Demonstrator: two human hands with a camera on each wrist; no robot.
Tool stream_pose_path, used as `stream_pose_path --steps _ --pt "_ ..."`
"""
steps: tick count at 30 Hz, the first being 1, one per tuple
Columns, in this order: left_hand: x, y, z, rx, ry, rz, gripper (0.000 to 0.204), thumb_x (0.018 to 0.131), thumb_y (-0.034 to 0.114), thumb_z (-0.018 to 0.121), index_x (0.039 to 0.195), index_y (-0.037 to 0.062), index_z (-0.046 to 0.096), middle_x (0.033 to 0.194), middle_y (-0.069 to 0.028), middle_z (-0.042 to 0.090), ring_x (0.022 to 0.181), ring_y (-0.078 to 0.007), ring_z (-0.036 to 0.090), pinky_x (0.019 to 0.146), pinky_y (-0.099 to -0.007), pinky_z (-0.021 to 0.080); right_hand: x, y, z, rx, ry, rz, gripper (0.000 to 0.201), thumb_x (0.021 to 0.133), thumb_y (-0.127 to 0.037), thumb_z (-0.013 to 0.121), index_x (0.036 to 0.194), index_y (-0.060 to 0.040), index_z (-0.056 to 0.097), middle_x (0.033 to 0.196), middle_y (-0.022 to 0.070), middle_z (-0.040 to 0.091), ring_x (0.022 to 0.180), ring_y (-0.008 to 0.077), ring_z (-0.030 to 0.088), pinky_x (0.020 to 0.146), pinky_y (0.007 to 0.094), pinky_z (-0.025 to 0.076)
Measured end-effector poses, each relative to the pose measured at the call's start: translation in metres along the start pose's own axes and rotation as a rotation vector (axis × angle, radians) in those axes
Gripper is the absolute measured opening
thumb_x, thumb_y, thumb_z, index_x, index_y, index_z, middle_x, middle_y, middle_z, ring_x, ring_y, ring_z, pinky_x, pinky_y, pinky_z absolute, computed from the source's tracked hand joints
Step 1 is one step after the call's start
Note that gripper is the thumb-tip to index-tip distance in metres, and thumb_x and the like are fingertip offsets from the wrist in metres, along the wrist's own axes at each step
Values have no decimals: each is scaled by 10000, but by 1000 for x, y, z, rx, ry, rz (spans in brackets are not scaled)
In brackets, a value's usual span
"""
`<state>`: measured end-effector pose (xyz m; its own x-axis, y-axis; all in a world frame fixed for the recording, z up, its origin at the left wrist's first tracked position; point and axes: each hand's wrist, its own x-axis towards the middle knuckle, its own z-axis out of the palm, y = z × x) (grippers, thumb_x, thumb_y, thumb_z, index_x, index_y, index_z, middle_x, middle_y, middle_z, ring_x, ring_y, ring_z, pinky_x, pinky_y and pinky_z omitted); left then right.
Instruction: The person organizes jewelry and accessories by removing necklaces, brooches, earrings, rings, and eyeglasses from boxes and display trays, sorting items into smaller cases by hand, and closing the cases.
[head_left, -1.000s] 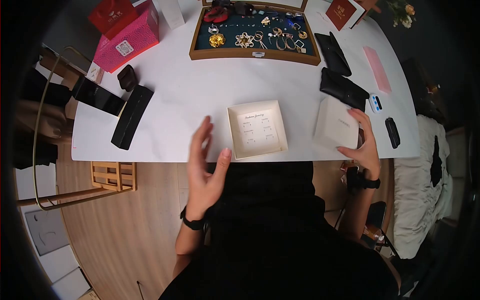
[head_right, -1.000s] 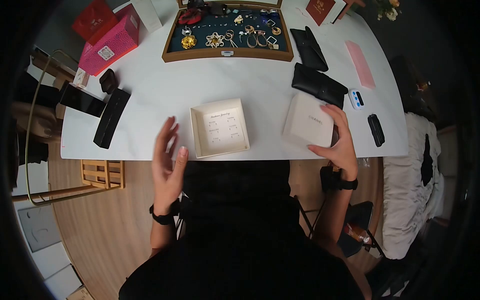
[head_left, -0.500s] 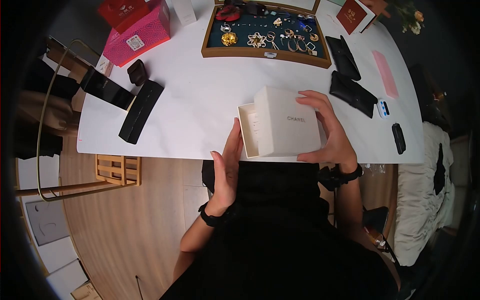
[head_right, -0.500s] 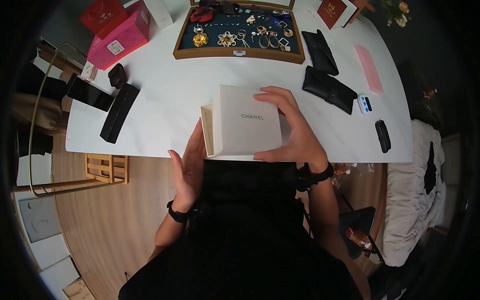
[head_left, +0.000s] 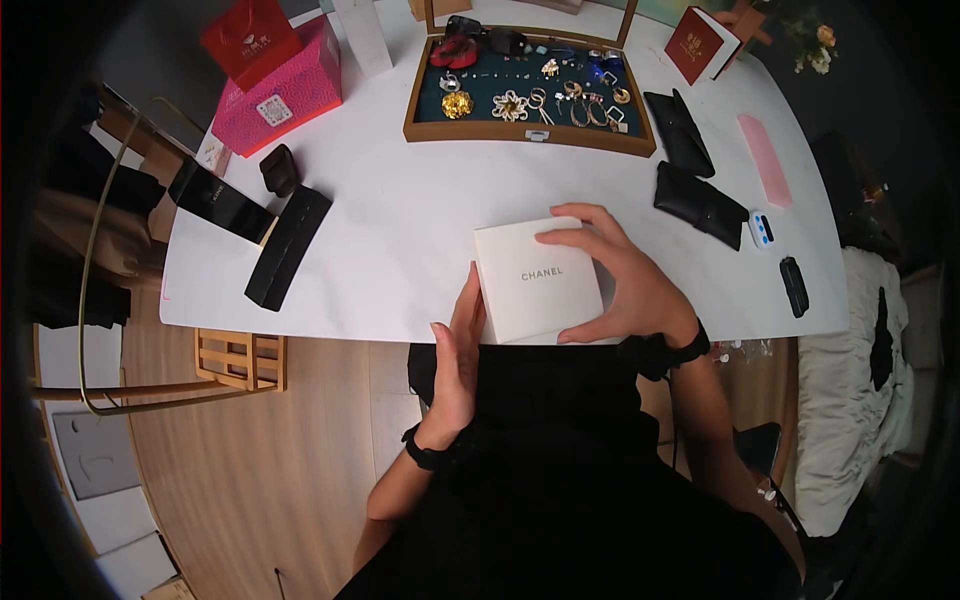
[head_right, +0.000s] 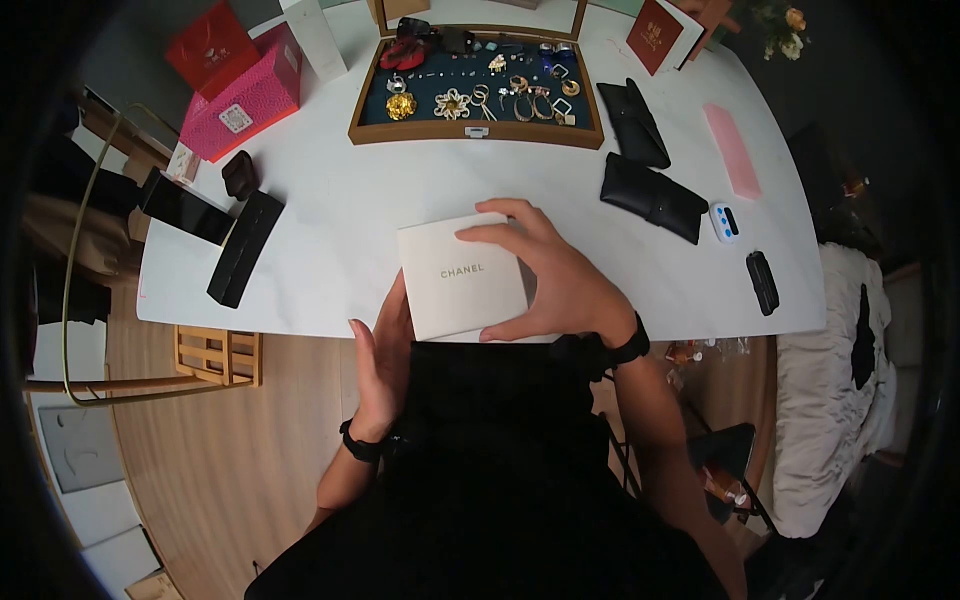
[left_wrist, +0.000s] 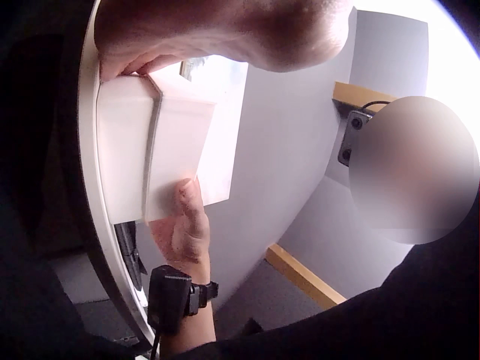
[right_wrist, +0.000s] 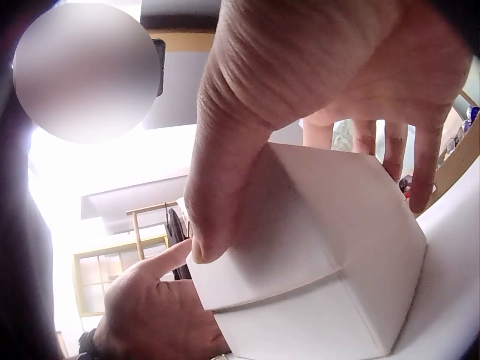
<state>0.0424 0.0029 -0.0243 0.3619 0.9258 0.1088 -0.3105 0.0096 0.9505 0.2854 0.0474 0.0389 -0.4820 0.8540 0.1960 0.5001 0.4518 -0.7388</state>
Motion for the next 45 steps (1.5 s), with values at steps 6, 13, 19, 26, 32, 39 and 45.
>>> stream_pose_path --steps 6,13,19,26,32,39,45 --pt "0 9 9 34 107 -27 810 1045 594 150 1564 -28 169 1625 -191 223 1517 -298 182 1229 -430 137 -13 1 7 169 144 79 909 659 -305 921 1432 -90 492 1565 150 313 1403 312 401 1068 419 440" --pt "0 2 6 -71 189 -18 640 1019 32 503 1563 -23 170 1627 -195 211 1508 -273 220 1226 -390 187 -36 22 43 311 405 334 481 929 -285 722 1275 26 599 1109 129 611 855 170 634 744 292 525" --pt "2 10 14 15 153 -35 648 1010 10 512 1558 -43 171 1609 -197 261 1494 -273 260 1202 -377 219 -36 8 53 305 399 366 437 966 -283 666 1254 41 616 1041 99 599 851 155 602 782 267 498" --pt "2 6 5 -20 160 -51 638 1010 4 505 1557 -42 180 1591 -183 303 1475 -251 292 1192 -371 243 -42 5 54 406 359 323 516 993 -265 635 1404 20 511 1171 114 575 959 175 611 852 280 503" --pt "0 9 5 -73 135 -71 632 1000 -7 519 1553 -22 213 1563 -166 351 1454 -234 331 1176 -366 289 -37 -2 50 727 294 474 627 992 -207 627 1521 -17 349 1242 131 620 1017 160 652 693 270 597" --pt "0 34 7 -187 139 -96 602 1003 36 534 1546 60 275 1453 -149 471 1378 -215 430 1112 -367 378 -32 -4 58 879 341 403 572 996 -148 594 1499 -1 365 1207 129 642 1030 167 649 716 278 593" --pt "3 21 -12 -234 362 47 617 1008 136 560 1548 94 263 1425 -143 505 1322 -231 475 1112 -403 371 -3 -19 58 1014 297 434 473 987 -139 605 1399 34 448 1135 149 663 991 216 685 800 319 597"
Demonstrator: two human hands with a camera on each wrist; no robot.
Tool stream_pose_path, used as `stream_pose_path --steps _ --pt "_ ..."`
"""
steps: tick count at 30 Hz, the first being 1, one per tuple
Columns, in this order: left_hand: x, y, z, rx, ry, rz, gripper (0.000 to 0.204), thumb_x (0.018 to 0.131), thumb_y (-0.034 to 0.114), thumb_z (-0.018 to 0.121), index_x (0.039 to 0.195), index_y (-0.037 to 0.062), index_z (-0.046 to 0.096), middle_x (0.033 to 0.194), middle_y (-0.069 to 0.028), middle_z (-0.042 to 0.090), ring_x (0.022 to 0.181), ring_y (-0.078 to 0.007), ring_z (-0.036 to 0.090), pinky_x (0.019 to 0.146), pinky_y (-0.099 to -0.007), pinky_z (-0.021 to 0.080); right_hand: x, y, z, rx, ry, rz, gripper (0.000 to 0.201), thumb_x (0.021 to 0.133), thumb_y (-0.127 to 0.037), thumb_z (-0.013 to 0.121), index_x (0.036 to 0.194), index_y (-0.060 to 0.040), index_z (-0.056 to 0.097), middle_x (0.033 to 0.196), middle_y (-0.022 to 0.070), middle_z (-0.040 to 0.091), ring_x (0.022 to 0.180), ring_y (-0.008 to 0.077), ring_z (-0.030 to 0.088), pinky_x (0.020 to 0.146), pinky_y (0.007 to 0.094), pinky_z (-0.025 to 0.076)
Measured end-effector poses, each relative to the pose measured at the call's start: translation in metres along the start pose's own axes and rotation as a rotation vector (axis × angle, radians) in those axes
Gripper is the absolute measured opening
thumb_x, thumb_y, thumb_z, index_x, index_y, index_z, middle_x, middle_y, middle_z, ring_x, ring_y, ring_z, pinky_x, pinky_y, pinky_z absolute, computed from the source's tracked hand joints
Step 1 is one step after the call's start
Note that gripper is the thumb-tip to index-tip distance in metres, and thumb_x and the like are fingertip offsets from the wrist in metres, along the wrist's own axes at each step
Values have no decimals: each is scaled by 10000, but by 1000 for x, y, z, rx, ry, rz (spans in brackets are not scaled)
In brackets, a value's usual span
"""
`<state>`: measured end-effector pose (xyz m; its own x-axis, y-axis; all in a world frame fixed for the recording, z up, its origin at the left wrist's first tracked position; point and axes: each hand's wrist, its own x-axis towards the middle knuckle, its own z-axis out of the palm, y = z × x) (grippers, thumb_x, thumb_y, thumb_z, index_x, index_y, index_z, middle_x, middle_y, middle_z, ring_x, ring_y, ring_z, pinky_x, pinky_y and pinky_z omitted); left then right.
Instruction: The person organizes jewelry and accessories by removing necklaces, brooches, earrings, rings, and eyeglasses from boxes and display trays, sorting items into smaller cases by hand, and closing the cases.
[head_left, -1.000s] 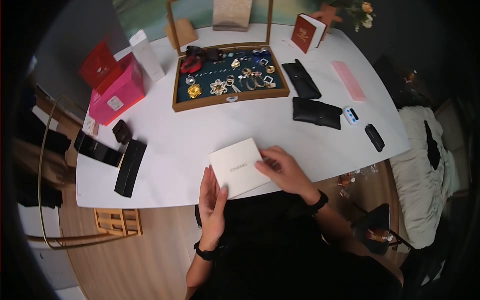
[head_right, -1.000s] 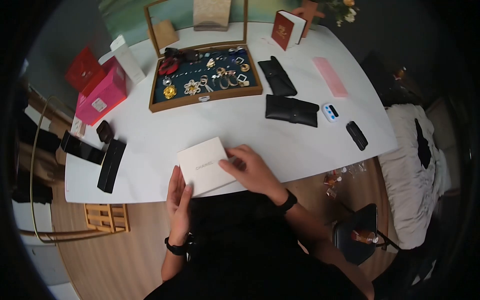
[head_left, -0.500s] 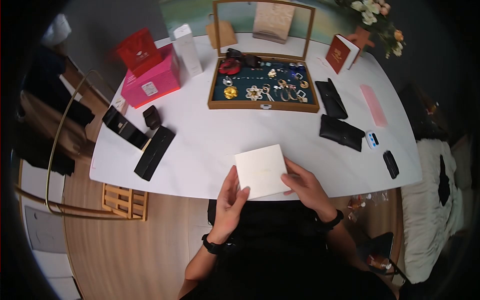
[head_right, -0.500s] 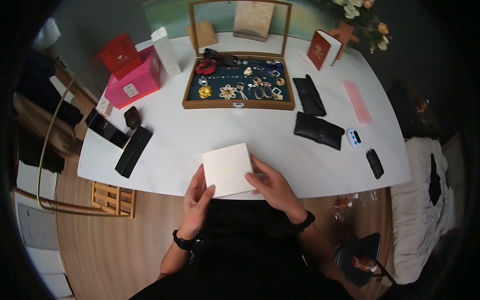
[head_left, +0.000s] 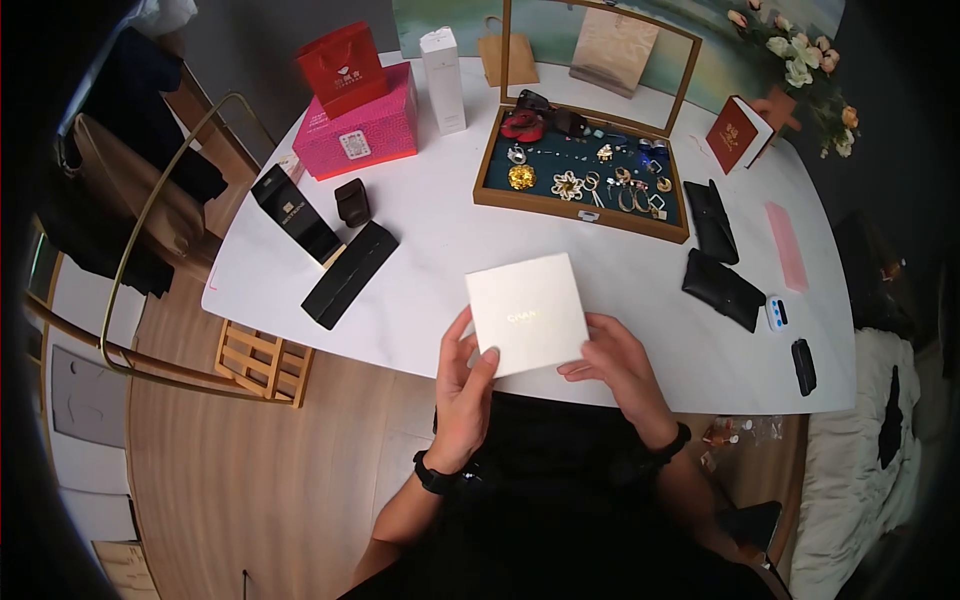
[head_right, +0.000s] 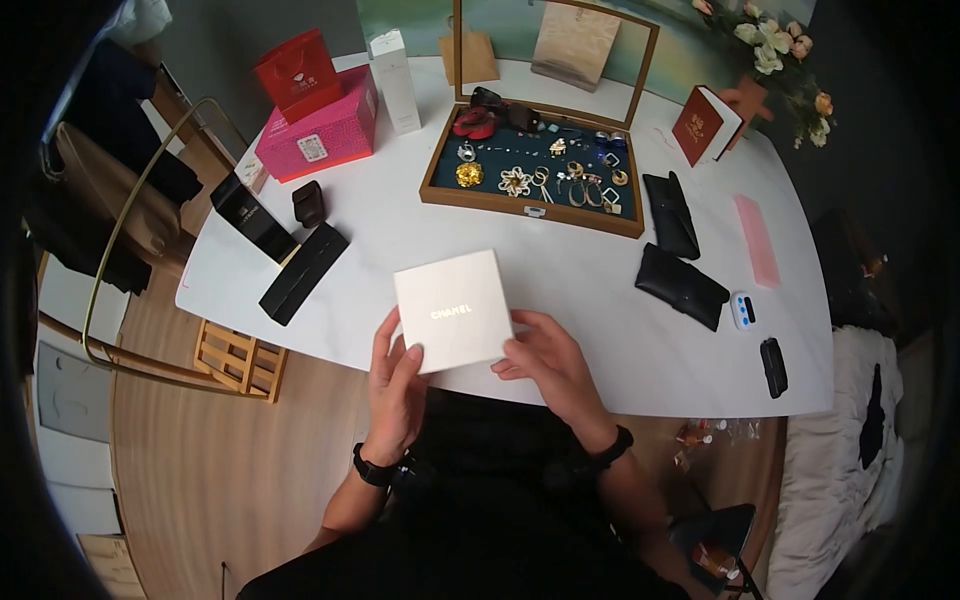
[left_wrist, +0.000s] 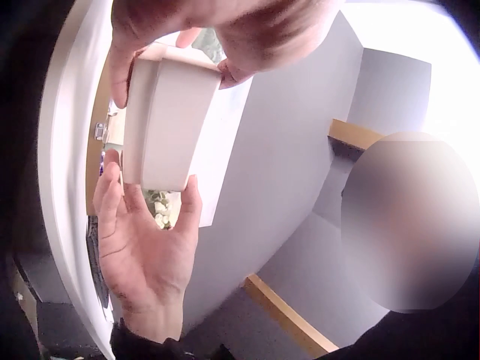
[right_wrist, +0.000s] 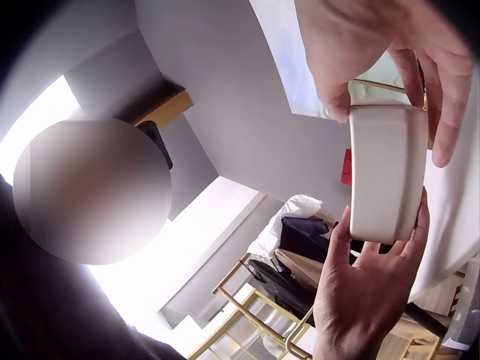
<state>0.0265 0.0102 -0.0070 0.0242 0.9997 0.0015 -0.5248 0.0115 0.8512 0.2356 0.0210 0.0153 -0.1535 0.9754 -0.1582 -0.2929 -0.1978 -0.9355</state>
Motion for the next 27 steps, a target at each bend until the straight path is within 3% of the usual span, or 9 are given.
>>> stream_pose_path --steps 3,6,8,10,15,20,22,27 --pt "2 12 -5 55 40 61 620 1009 171 570 1545 91 269 1433 -144 490 1307 -228 491 1110 -397 374 26 -7 11 -103 -98 -11 470 992 -172 608 1367 67 457 1094 155 670 962 235 698 828 333 598" --pt "7 14 -23 135 94 113 636 1011 270 570 1533 53 279 1410 -152 498 1295 -247 507 1096 -398 395 71 -16 23 0 -102 -50 453 993 -213 612 1307 95 502 1060 155 675 936 228 703 834 333 598" --pt "12 18 -28 -68 73 96 631 1015 329 546 1518 33 303 1383 -156 510 1258 -259 534 1067 -402 424 111 -39 36 15 -96 -30 418 990 -244 619 1237 89 565 1050 159 674 913 226 707 842 325 597" --pt "13 12 -34 35 117 88 580 1024 328 518 1484 21 346 1369 -164 516 1222 -271 554 1047 -415 439 156 -54 45 -135 -140 -53 412 996 -249 591 1253 71 566 1147 170 654 971 239 696 904 335 581" --pt "7 6 -35 134 100 47 456 1025 240 506 1400 -1 411 1337 -164 536 1209 -256 566 1036 -407 451 238 -52 77 -138 -195 41 475 979 -285 608 1210 128 570 1140 220 642 969 251 699 903 305 583" --pt "6 7 -37 133 78 53 382 1020 201 506 1347 7 461 1333 -160 540 1205 -254 572 1022 -424 471 276 -32 99 -264 -199 68 549 976 -305 595 1227 180 545 1146 231 636 973 260 701 855 278 597" --pt "7 7 -40 124 88 48 365 1021 188 500 1337 7 468 1325 -161 547 1201 -255 575 1014 -426 479 283 -23 102 -392 -138 50 551 932 -281 622 1090 245 577 1098 275 659 884 313 738 792 294 603" --pt "6 6 -42 90 101 40 318 1025 152 484 1307 5 488 1305 -167 564 1189 -258 585 994 -421 497 289 -14 101 -543 -57 41 541 942 -288 592 1090 232 580 1065 304 663 872 345 738 796 354 591"
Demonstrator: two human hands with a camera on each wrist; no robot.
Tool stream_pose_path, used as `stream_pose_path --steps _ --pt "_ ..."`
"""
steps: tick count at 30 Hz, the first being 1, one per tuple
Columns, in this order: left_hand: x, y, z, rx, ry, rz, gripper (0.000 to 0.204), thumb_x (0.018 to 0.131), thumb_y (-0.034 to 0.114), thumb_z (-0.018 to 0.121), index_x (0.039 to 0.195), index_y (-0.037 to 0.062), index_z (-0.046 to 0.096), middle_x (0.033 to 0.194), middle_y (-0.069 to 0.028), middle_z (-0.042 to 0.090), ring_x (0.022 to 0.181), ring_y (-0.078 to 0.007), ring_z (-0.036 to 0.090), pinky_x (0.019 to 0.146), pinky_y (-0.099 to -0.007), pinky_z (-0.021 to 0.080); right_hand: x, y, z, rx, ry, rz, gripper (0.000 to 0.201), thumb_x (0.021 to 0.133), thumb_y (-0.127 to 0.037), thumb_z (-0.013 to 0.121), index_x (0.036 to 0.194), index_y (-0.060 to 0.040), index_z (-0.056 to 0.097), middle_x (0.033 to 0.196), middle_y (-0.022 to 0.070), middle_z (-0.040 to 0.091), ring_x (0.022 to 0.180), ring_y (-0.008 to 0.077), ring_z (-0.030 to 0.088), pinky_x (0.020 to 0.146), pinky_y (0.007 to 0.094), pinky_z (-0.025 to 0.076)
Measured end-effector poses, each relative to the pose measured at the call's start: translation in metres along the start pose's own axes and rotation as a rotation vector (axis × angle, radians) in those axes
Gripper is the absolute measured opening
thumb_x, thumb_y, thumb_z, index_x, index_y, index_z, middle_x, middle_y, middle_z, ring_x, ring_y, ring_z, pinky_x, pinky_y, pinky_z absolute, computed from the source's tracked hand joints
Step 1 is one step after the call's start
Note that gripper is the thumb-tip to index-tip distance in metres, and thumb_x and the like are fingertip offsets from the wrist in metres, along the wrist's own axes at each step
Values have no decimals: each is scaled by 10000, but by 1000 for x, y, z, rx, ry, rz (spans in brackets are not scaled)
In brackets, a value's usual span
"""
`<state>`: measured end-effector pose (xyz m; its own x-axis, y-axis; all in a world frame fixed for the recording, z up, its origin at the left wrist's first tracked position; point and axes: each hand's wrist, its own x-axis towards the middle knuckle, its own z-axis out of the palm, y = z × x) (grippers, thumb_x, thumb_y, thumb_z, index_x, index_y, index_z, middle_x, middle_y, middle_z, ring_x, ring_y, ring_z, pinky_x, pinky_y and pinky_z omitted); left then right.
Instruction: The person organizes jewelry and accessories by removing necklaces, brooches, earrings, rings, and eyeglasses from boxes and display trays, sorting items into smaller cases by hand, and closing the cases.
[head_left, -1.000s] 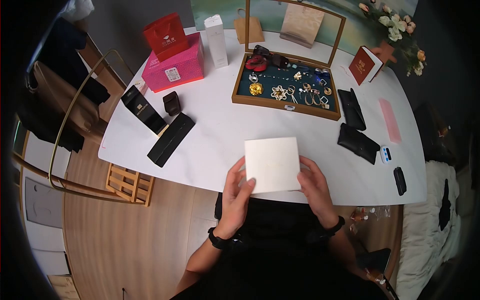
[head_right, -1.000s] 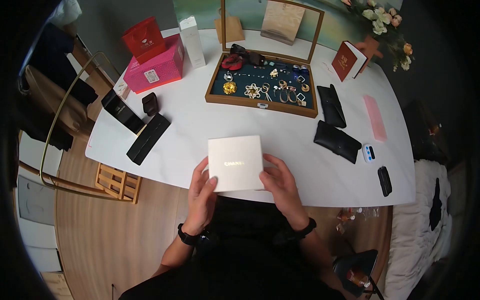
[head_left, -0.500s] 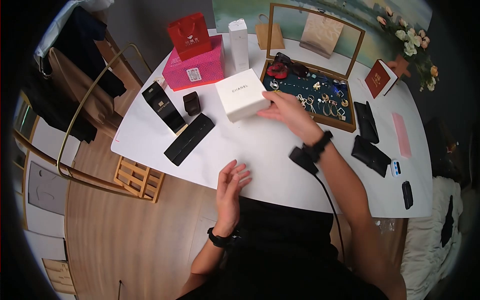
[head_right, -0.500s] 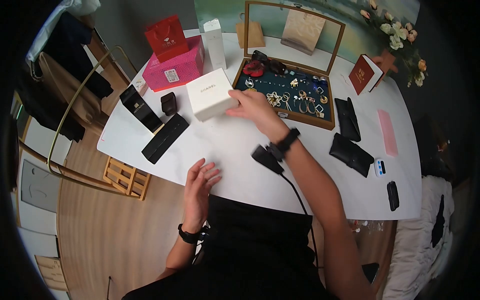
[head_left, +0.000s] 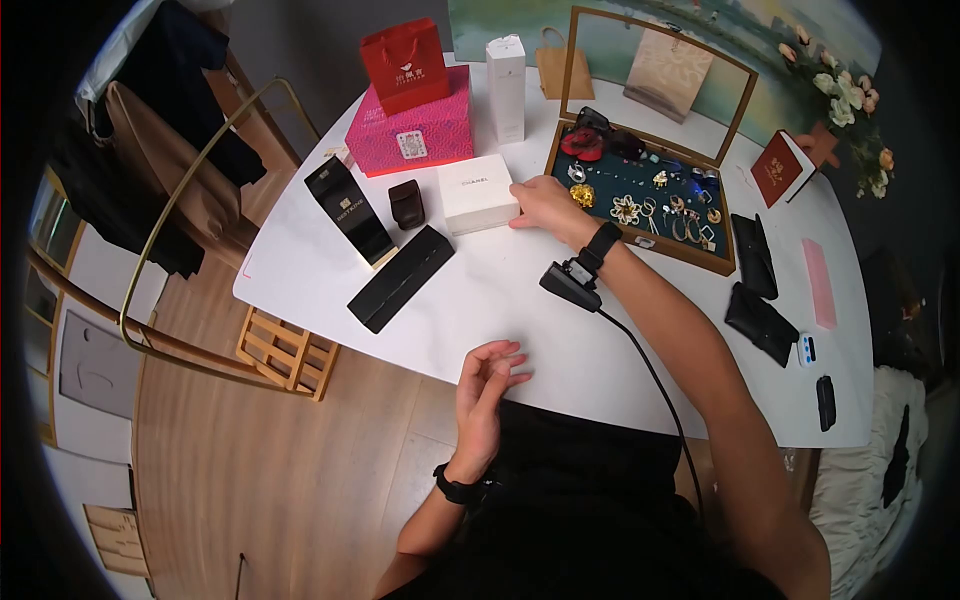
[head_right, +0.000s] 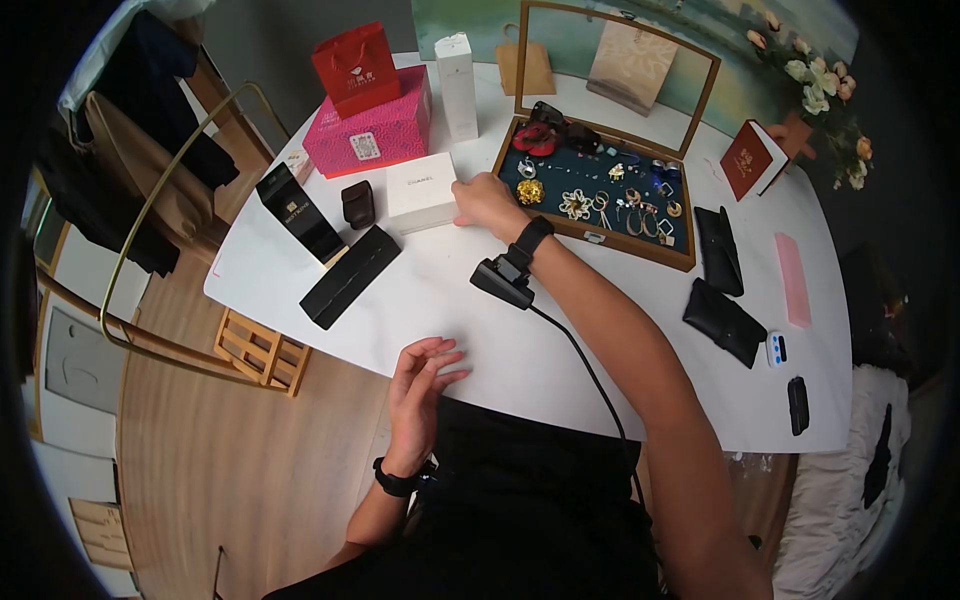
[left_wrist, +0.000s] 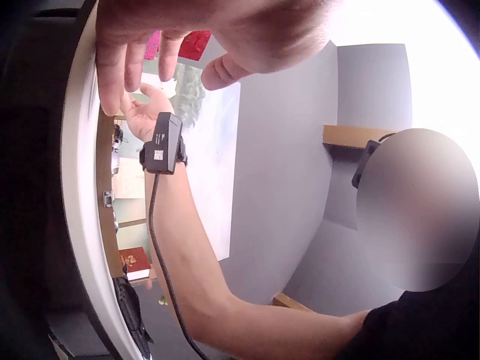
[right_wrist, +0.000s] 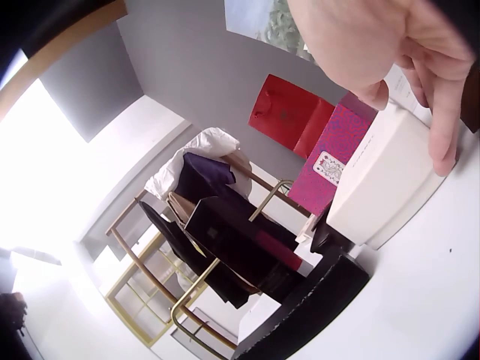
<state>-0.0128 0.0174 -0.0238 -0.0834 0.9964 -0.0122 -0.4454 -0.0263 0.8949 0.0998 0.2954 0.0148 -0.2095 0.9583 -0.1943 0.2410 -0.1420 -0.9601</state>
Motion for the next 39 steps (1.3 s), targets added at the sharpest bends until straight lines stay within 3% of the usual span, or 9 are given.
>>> stream_pose_path --steps 2,4,8,11,14,22,28,33,39 --pt "0 1 0 11 -18 1 301 1026 143 481 1292 4 499 1305 -168 567 1194 -258 583 989 -415 500 -9 -6 2 -80 5 -1 532 945 -298 588 1095 212 583 1066 313 663 901 366 731 816 390 585" --pt "0 1 -1 17 -17 1 293 1027 145 480 1283 3 505 1301 -171 569 1191 -257 586 987 -413 501 -21 -12 9 -627 246 -286 473 916 -303 642 1114 124 597 1145 287 636 991 400 684 860 454 563" --pt "0 -2 -1 4 -24 -4 270 1029 163 530 1237 -9 544 1258 -151 593 1174 -233 584 972 -385 515 -39 -16 20 -948 183 -804 492 814 -292 751 1204 -29 609 1158 134 591 1128 334 574 893 457 521" --pt "0 0 -1 24 -25 -9 259 1028 163 531 1219 -9 560 1251 -150 597 1168 -232 588 971 -383 515 -21 -7 21 -1140 14 -1071 486 783 -234 770 1200 -48 602 1188 135 584 1171 315 548 936 432 504" --pt "-3 0 -3 34 0 -10 259 1024 164 534 1217 -6 565 1245 -151 597 1162 -236 595 966 -380 517 1 -1 22 -1246 53 -1147 388 828 -87 657 1210 -77 592 1144 123 615 1096 318 598 930 422 505" --pt "-1 -2 3 101 -13 50 283 1025 207 498 1210 -3 545 1264 -199 582 1152 -296 614 958 -431 510 18 7 22 -1248 131 -1157 144 889 -168 569 1009 -122 634 1001 75 620 1016 294 625 742 401 565" --pt "-1 -7 -2 137 -11 47 289 1022 211 494 1212 -3 537 1265 -201 577 1159 -288 608 964 -420 502 -31 -10 -14 -994 105 -1120 470 767 -277 782 1165 -87 617 1140 139 595 1062 346 625 821 453 550" --pt "-1 -12 -4 145 4 73 288 1034 197 475 1213 -22 530 1266 -194 574 1152 -268 608 968 -401 504 -152 -48 -117 -798 -198 -876 331 871 -349 710 1036 -63 683 949 75 687 930 281 670 766 395 536" --pt "-2 -14 -7 130 -16 74 284 1044 181 450 1222 -24 532 1268 -185 579 1174 -256 594 989 -398 486 -270 -6 -253 -647 229 -588 192 937 -177 701 856 -7 667 748 27 628 686 88 585 632 258 486"
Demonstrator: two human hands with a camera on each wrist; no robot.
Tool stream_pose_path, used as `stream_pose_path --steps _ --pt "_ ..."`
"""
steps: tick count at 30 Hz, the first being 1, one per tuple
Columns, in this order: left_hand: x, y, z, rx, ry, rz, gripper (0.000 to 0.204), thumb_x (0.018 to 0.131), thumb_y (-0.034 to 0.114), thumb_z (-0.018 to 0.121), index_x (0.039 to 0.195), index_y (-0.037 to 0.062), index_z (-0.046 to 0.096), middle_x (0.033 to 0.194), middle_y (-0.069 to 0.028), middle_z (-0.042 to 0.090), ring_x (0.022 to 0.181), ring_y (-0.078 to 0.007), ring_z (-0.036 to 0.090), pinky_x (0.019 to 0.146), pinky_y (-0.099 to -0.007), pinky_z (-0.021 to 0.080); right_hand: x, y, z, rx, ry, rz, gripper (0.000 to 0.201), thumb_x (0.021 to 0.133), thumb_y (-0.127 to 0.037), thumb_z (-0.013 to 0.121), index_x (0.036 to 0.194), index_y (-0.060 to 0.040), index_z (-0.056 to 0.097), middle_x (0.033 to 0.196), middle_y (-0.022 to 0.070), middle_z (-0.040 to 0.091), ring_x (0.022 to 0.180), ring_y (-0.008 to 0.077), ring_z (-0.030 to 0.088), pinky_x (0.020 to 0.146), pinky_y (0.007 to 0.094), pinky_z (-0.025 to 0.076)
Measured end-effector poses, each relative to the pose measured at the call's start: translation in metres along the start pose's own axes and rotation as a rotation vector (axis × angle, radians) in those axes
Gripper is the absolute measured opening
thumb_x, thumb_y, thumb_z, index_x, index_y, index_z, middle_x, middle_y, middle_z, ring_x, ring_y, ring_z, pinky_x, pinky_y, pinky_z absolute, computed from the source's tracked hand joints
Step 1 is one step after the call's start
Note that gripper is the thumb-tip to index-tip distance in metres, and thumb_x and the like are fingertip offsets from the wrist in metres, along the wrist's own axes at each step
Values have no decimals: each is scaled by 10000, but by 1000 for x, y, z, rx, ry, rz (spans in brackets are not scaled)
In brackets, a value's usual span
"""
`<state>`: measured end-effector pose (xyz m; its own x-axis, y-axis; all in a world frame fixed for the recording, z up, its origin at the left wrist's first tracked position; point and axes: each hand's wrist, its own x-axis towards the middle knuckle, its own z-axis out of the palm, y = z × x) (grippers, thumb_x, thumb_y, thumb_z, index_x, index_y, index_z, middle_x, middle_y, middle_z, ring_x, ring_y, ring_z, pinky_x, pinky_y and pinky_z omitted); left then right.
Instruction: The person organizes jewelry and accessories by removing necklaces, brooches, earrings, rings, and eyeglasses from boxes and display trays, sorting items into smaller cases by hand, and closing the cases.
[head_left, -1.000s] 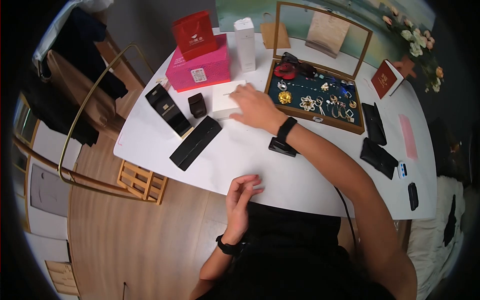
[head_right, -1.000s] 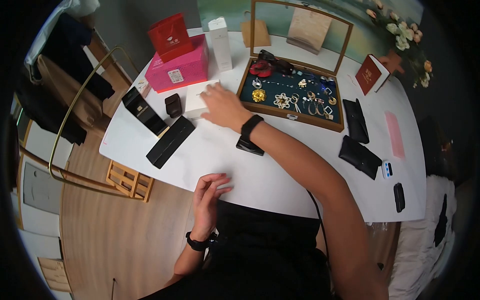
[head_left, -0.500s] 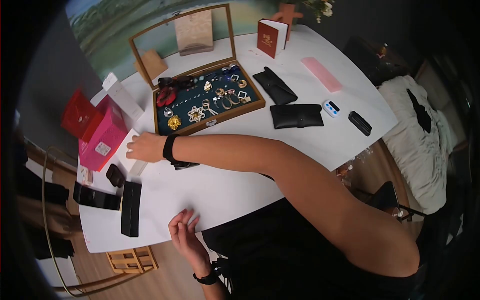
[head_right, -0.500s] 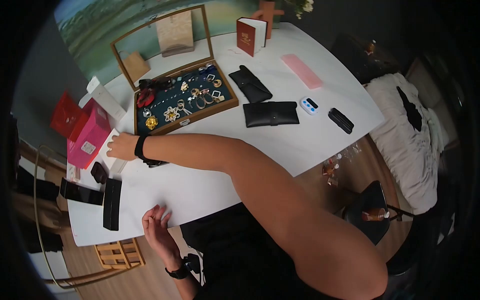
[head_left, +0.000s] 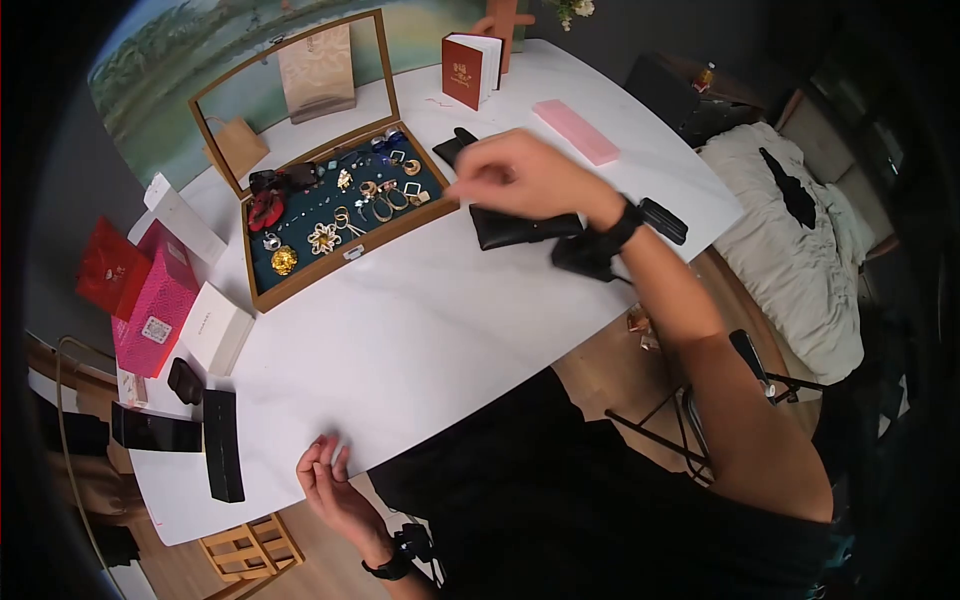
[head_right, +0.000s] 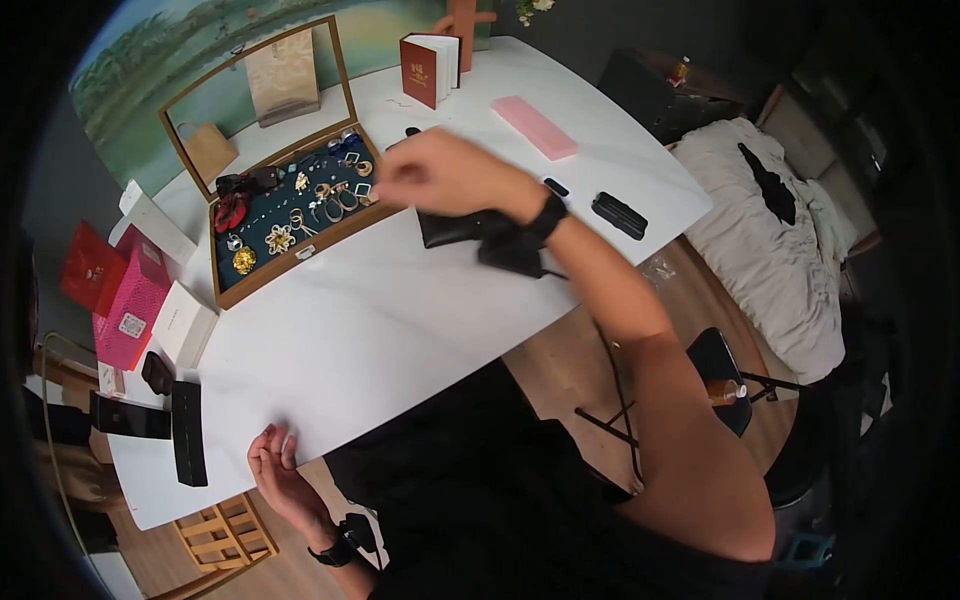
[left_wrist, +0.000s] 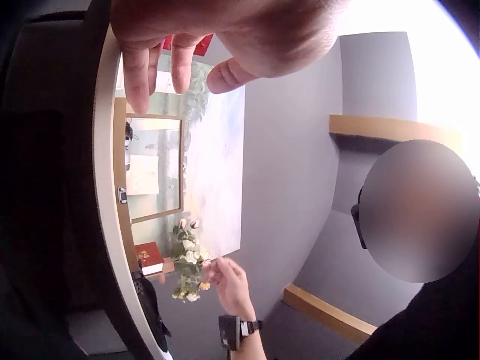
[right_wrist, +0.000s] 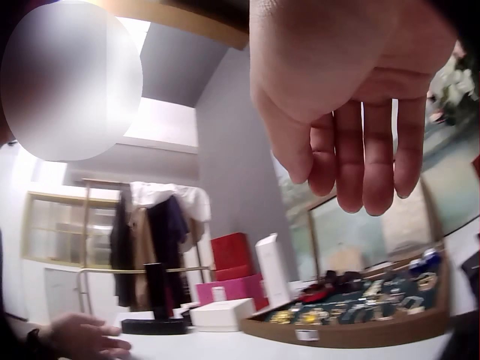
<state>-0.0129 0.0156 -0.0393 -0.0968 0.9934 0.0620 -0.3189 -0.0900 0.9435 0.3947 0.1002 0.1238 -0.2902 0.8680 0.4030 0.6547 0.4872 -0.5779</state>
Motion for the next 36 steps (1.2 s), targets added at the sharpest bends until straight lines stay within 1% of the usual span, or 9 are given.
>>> stream_pose_path --steps 3,7,16,25,28,30,32,34,36 --pt "0 1 2 25 -1 5 280 1047 176 440 1222 -23 532 1271 -182 578 1171 -256 595 987 -399 486 -54 55 -53 32 143 329 211 973 -177 641 863 2 662 797 15 646 715 81 600 662 246 511" --pt "1 -2 1 65 0 5 284 1051 173 423 1221 -25 535 1275 -180 578 1172 -254 594 993 -392 480 -128 82 -97 -115 296 494 274 971 -226 648 818 1 639 766 14 638 702 77 590 629 248 503" --pt "1 -3 2 103 4 13 281 1050 153 408 1220 -28 539 1274 -181 584 1175 -256 592 992 -388 475 -248 109 -97 -197 540 727 286 936 -231 693 770 -2 646 651 -19 589 604 54 521 562 243 431" --pt "1 -4 3 118 -9 34 277 1047 153 423 1213 -27 554 1253 -172 592 1165 -260 599 984 -386 479 -180 154 -125 -483 272 688 306 905 -296 710 857 5 682 734 52 648 689 129 595 656 292 498" --pt "0 -3 4 124 -5 32 277 1046 155 431 1212 -28 556 1245 -167 594 1161 -258 599 980 -386 480 -146 198 -132 -672 155 757 539 837 -470 739 1072 13 695 919 141 710 870 254 679 790 334 533" --pt "0 -2 6 131 2 35 278 1044 158 439 1211 -29 558 1241 -166 595 1161 -256 599 979 -386 480 -121 219 -131 -793 65 1003 901 729 -646 744 1284 50 598 1106 212 698 1079 350 658 934 357 515" --pt "-1 0 9 169 17 34 275 1036 162 460 1200 -32 565 1237 -165 596 1153 -253 604 972 -392 484 -104 230 -126 -796 35 1053 1049 676 -699 745 1346 79 532 1116 224 698 1082 362 667 928 365 533" --pt "-2 2 10 167 18 25 272 1028 164 476 1188 -33 573 1235 -165 597 1140 -250 610 963 -399 490 -94 237 -124 -545 15 1240 979 689 -684 743 1289 73 581 1064 208 707 960 344 697 807 378 572" --pt "-1 3 10 131 18 27 255 1015 147 503 1180 -33 579 1208 -157 604 1130 -244 615 956 -395 503 -103 292 -137 -368 -204 1145 862 701 -642 748 1177 69 645 1005 189 708 851 311 698 688 384 571"
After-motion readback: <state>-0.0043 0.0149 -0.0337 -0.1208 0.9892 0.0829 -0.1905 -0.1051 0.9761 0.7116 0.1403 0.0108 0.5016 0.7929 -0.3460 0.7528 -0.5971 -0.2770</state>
